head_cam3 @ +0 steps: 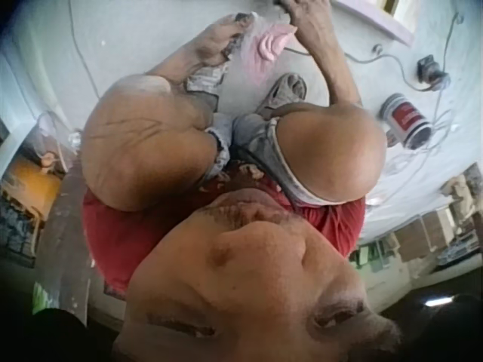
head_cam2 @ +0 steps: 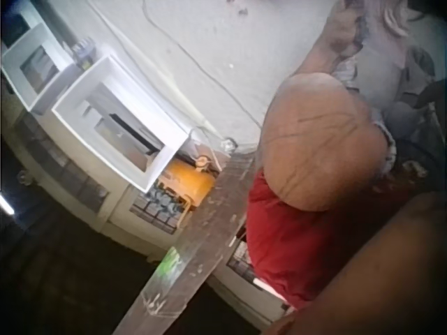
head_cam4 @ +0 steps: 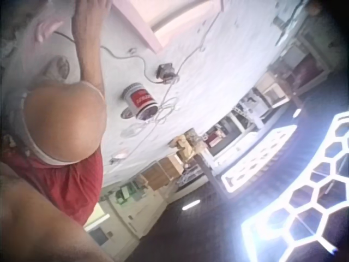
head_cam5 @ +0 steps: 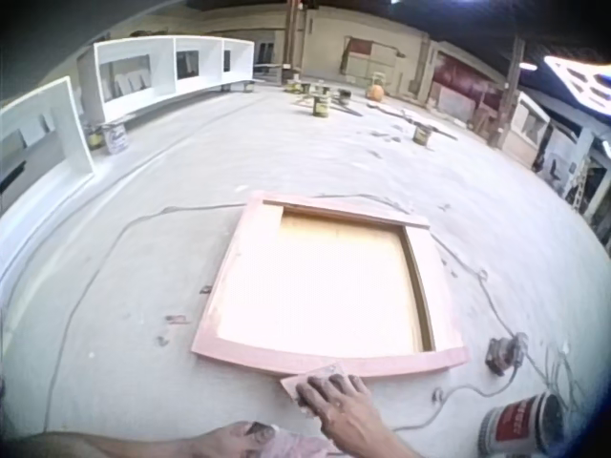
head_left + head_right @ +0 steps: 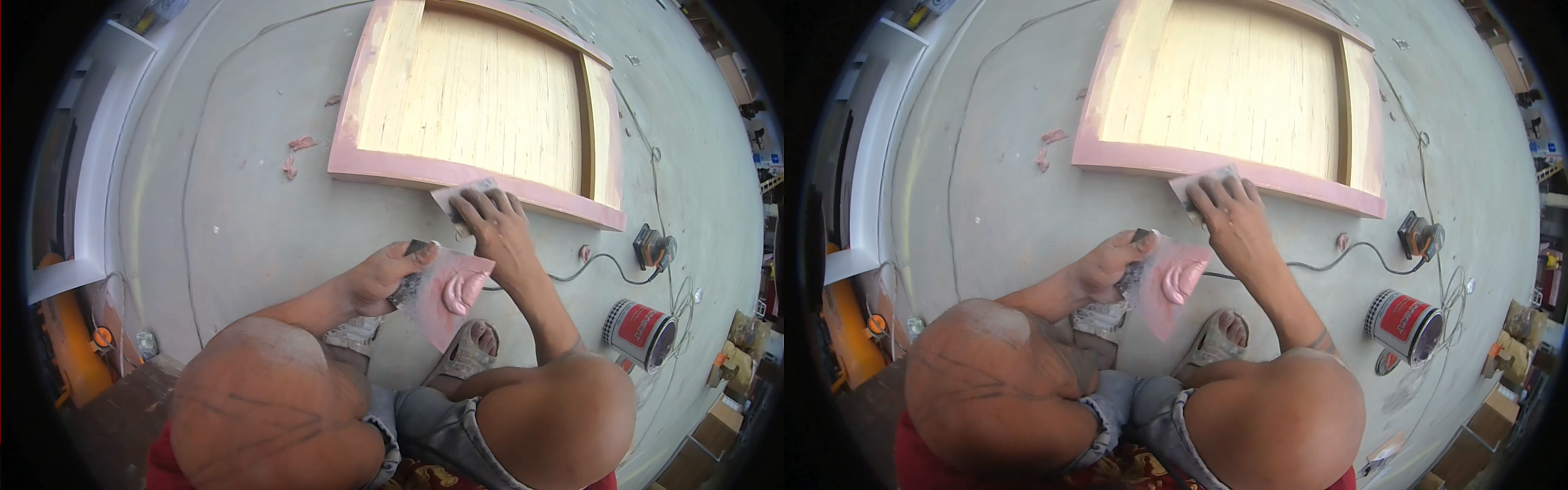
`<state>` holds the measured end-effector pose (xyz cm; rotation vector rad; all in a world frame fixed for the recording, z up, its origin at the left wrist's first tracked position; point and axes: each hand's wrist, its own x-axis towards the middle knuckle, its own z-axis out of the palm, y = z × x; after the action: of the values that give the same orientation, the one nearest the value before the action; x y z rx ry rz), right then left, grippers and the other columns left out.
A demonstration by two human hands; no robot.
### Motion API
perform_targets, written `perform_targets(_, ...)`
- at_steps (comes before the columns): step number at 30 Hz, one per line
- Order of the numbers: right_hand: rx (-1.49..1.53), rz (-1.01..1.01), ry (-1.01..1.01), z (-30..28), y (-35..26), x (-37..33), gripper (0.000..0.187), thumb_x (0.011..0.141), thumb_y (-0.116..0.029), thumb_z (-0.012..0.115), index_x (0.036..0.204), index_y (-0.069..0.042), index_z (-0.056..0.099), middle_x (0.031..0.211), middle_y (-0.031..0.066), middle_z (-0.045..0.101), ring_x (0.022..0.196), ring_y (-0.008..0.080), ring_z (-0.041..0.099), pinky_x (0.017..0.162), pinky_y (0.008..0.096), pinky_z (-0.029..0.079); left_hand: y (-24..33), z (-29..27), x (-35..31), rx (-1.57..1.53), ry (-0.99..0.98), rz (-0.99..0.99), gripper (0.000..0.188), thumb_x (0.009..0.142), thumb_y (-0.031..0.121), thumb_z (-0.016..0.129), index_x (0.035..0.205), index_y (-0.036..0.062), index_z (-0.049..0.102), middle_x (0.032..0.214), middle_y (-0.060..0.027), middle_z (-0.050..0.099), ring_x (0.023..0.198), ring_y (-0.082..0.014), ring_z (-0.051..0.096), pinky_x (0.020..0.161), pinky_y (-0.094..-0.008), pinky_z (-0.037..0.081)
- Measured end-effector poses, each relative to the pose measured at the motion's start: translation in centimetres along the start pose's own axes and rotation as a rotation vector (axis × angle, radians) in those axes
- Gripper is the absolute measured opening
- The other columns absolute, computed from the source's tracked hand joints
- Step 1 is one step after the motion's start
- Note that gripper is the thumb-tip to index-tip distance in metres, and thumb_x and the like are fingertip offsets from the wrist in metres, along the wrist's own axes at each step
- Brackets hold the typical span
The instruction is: The person scoops filler from a can, mixes it between two putty knives, and applies the filler onto the edges of a wooden frame.
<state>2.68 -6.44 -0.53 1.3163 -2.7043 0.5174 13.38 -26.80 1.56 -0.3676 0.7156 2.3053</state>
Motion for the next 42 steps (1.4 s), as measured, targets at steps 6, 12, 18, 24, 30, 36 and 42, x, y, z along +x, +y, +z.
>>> perform_targets(6, 0.088, 0.168, -0.006, -5.9, -2.5, -2.5, 0.05, 0.077, 0.003, 0.062, 0.125, -0.01, 0.062, 0.126, 0.0092, 0.062, 0.109, 0.0327, 0.057, 0.091, 0.0449, 0.046, -1.4, -3.6, 0.2, -0.247, -0.101, -0.016, 0.045, 0.104, 0.042, 0.047, 0.127, 0.0036, 0.054, 0.112, -0.0106, 0.065, 0.101, -0.0202, 0.066, 0.083, -0.0359, 0.057)
perform_targets(12, 0.168, -0.161, 0.152, -3.3, -5.0, -5.7, 0.049, 0.086, -0.016, 0.066, 0.134, -0.018, 0.06, 0.14, 0.0081, 0.055, 0.12, 0.0319, 0.053, 0.097, 0.0451, 0.047, -1.8, -2.6, 3.0, -0.228, -0.119, 0.048, 0.055, 0.102, 0.042, 0.05, 0.142, 0.005, 0.045, 0.13, -0.0156, 0.059, 0.114, -0.0253, 0.064, 0.093, -0.0415, 0.056)
perform_targets(18, 0.138, 0.052, 0.133, -3.3, -2.3, -7.2, 0.059, 0.079, -0.006, 0.066, 0.137, -0.018, 0.058, 0.141, 0.0079, 0.053, 0.122, 0.0334, 0.052, 0.1, 0.0474, 0.046, 0.5, -0.6, 1.4, -0.166, 0.108, 0.193, 0.06, 0.102, 0.043, 0.052, 0.147, 0.0035, 0.041, 0.129, -0.0103, 0.058, 0.119, -0.0225, 0.058, 0.106, -0.0406, 0.046)
perform_targets(24, 1.292, 0.78, 0.651, -4.4, -3.1, -8.0, 0.023, 0.093, -0.005, 0.063, 0.111, 0.008, 0.058, 0.093, 0.0129, 0.067, 0.079, 0.0193, 0.067, 0.069, 0.0303, 0.056, 2.6, 0.5, 3.2, 0.075, 0.281, 0.582, 0.05, 0.107, 0.04, 0.041, 0.142, 0.0036, 0.042, 0.135, -0.009, 0.055, 0.127, -0.021, 0.053, 0.111, -0.0402, 0.04)
perform_targets(30, 1.539, 1.015, 0.31, -3.8, -4.1, -6.1, 0.024, 0.088, -0.015, 0.074, 0.094, 0.005, 0.062, 0.068, 0.0044, 0.063, 0.049, 0.0077, 0.053, 0.043, 0.0244, 0.039, 1.1, 3.0, 3.3, 0.397, 0.422, 0.715, 0.047, 0.105, 0.043, 0.045, 0.128, 0.002, 0.052, 0.116, -0.0052, 0.06, 0.105, -0.0155, 0.058, 0.094, -0.035, 0.047)
perform_targets(36, 1.456, 0.898, 0.522, -4.4, -2.5, -4.3, 0.019, 0.09, -0.013, 0.072, 0.087, 0.003, 0.062, 0.067, 0.005, 0.062, 0.046, 0.0083, 0.052, 0.04, 0.0233, 0.04, 1.7, 4.0, 1.6, 1.143, 0.495, 0.621, 0.044, 0.105, 0.046, 0.048, 0.089, 0.007, 0.063, 0.068, 0.0053, 0.046, 0.067, -0.0049, 0.04, 0.058, -0.0264, 0.033)
perform_targets(42, 0.805, -0.217, 0.396, -4.9, -0.9, -2.8, 0.045, 0.083, -0.009, 0.073, 0.125, -0.022, 0.065, 0.126, 0.0165, 0.056, 0.102, 0.0275, 0.06, 0.078, 0.0375, 0.053, 2.8, 1.4, -0.4, 0.388, 0.242, 0.266, 0.051, 0.105, 0.043, 0.046, 0.133, 0.0015, 0.053, 0.12, -0.0125, 0.064, 0.114, -0.0212, 0.061, 0.098, -0.0391, 0.051)
